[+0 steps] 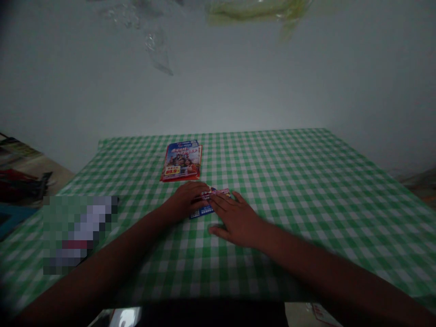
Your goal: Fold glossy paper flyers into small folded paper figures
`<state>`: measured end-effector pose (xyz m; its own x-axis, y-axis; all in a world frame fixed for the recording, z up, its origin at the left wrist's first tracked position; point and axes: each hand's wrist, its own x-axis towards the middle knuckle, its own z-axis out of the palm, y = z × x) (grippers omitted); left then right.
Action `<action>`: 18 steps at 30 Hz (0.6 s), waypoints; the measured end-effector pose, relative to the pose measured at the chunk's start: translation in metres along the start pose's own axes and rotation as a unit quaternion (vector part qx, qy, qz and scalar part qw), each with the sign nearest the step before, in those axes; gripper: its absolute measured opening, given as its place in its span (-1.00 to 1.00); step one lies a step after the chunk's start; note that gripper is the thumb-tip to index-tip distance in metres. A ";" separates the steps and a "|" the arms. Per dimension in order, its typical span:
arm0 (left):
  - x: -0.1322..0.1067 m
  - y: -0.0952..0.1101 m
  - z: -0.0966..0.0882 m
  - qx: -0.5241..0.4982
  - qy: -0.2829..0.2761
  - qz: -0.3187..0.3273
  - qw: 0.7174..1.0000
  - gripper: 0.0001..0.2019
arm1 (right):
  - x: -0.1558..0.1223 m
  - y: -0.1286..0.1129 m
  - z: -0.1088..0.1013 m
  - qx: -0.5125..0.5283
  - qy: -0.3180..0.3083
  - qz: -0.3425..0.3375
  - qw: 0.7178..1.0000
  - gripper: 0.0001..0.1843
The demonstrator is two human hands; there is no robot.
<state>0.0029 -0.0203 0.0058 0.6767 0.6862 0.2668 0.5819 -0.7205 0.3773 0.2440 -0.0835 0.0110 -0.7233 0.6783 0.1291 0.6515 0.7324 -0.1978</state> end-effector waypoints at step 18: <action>-0.002 -0.009 -0.029 -0.090 -0.125 -0.005 0.988 -0.56 | 0.003 0.018 -0.009 -0.052 0.012 0.045 0.998 -0.45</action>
<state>-0.0166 -0.0121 0.0273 0.7746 0.6309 0.0441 0.5147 -0.6693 0.5358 0.2561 -0.0678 0.0167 -0.6556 0.7424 0.1382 0.7353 0.6692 -0.1072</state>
